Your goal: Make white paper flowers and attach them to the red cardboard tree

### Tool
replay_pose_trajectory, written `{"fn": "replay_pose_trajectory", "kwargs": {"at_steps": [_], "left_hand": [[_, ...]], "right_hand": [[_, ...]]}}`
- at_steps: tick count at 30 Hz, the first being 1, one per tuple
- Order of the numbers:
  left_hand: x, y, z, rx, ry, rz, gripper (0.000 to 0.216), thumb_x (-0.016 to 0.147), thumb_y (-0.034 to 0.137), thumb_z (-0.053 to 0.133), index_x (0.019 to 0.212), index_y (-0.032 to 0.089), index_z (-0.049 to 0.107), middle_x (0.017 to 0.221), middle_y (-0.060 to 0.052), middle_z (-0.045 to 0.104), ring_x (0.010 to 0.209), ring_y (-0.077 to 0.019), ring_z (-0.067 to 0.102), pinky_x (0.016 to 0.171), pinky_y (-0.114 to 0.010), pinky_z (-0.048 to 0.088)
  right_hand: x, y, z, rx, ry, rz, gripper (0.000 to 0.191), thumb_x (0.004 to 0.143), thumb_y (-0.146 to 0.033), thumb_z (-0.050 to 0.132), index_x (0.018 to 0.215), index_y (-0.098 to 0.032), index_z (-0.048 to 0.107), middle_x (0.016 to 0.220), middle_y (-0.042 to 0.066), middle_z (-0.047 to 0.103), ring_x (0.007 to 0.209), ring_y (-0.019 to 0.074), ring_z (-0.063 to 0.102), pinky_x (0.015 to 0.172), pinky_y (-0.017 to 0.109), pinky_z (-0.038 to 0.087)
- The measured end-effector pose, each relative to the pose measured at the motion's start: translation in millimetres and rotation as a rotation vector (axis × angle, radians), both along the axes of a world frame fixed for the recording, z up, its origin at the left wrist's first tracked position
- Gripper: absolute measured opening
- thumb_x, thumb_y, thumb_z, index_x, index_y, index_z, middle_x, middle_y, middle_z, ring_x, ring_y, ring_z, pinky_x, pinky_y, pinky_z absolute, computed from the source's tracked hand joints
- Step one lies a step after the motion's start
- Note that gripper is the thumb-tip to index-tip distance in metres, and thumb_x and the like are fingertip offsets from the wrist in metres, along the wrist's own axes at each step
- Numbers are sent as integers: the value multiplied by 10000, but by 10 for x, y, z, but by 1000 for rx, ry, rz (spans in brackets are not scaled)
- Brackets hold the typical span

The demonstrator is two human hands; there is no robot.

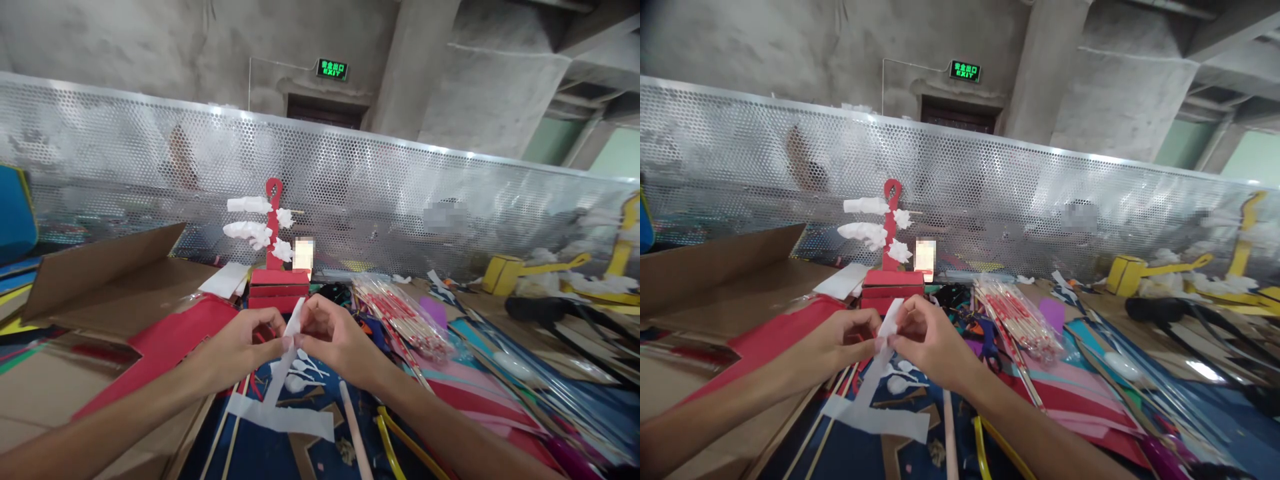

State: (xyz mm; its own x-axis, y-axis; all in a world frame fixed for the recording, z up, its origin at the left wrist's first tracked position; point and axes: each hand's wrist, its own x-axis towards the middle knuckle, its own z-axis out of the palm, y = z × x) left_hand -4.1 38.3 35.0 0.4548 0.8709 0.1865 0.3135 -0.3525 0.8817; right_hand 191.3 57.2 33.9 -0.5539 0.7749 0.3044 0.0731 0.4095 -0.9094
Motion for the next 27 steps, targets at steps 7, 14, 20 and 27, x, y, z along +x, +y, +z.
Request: {"fn": "replay_pose_trajectory", "kwargs": {"at_steps": [7, 14, 20, 27], "left_hand": [[8, -13, 41, 28, 43, 36, 230, 826, 372, 541, 778, 150, 575, 673, 25, 518, 608, -113, 472, 567, -216, 371], [3, -25, 56, 19, 38, 45, 254, 789, 401, 580, 745, 152, 559, 656, 24, 533, 589, -115, 466, 551, -216, 369], [3, -29, 83, 80, 56, 26, 227, 811, 371, 561, 774, 158, 630, 777, -19, 605, 725, -159, 549, 620, -231, 420], [-1, -20, 50, 84, 98, 76, 207, 777, 358, 604, 738, 156, 627, 771, -4, 591, 645, -124, 502, 586, -220, 386]], "right_hand": [[11, 26, -30, 5, 4, -38, 224, 756, -234, 673, 835, -184, 470, 790, -12, 535, 711, 108, 545, 647, 235, 450], [1, -8, 3, 0, -12, -4, 160, 775, -200, 637, 834, -181, 490, 765, -18, 518, 668, 95, 499, 613, 228, 413], [13, -16, 35, 41, -46, -53, 134, 781, -205, 624, 817, -181, 497, 732, -24, 506, 640, 92, 476, 603, 230, 408], [3, -23, 12, 53, -62, -20, 129, 788, -200, 622, 853, -180, 513, 792, -8, 542, 709, 111, 521, 660, 243, 438]]}}
